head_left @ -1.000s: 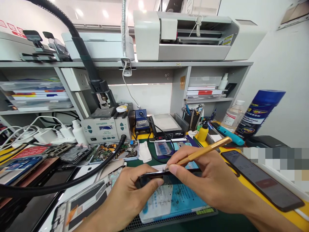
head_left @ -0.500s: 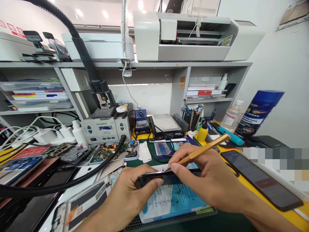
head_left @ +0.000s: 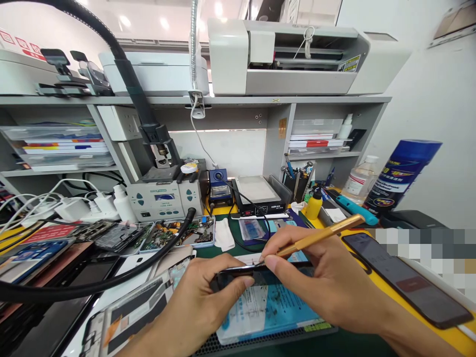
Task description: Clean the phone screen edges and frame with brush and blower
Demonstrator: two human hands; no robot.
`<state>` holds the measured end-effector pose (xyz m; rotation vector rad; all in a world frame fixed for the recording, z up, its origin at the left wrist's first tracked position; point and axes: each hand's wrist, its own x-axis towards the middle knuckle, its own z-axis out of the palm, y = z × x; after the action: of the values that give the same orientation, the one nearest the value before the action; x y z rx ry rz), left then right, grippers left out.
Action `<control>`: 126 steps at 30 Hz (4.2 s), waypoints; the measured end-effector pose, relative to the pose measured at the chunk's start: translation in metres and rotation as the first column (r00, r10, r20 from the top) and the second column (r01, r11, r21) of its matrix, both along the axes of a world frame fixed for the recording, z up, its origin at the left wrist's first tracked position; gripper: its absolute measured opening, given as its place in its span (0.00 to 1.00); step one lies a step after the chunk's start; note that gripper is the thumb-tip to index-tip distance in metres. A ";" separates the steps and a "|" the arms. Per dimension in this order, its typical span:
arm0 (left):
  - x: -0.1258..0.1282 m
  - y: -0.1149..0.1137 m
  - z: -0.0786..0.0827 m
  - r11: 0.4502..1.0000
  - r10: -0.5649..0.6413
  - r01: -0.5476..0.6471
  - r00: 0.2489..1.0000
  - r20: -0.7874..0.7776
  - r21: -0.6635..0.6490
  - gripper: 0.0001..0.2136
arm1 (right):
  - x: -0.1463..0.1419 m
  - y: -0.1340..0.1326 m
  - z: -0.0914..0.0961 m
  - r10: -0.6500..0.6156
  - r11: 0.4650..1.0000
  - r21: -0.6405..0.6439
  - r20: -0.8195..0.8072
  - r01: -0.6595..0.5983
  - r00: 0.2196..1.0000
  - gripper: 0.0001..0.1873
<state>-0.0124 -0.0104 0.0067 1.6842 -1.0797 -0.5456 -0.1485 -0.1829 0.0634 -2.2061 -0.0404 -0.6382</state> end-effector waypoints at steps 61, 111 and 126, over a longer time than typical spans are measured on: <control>-0.002 0.000 0.003 1.000 -0.018 0.018 0.997 0.072 -0.005 0.13 | -0.002 0.002 0.004 0.004 0.998 0.060 -0.032 -0.003 0.999 0.07; -0.001 0.001 0.004 0.999 -0.028 0.031 0.996 0.089 -0.034 0.13 | -0.002 0.003 0.001 0.059 0.998 -0.026 0.002 -0.058 0.998 0.07; -0.001 0.000 0.004 0.999 -0.021 0.023 0.997 0.074 -0.027 0.11 | -0.004 0.001 0.001 0.005 0.999 0.033 -0.046 -0.004 0.999 0.07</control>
<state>-0.0138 -0.0100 0.0111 1.6810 -1.1546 -0.4833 -0.1528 -0.1815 0.0646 -2.1877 -0.0106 -0.5811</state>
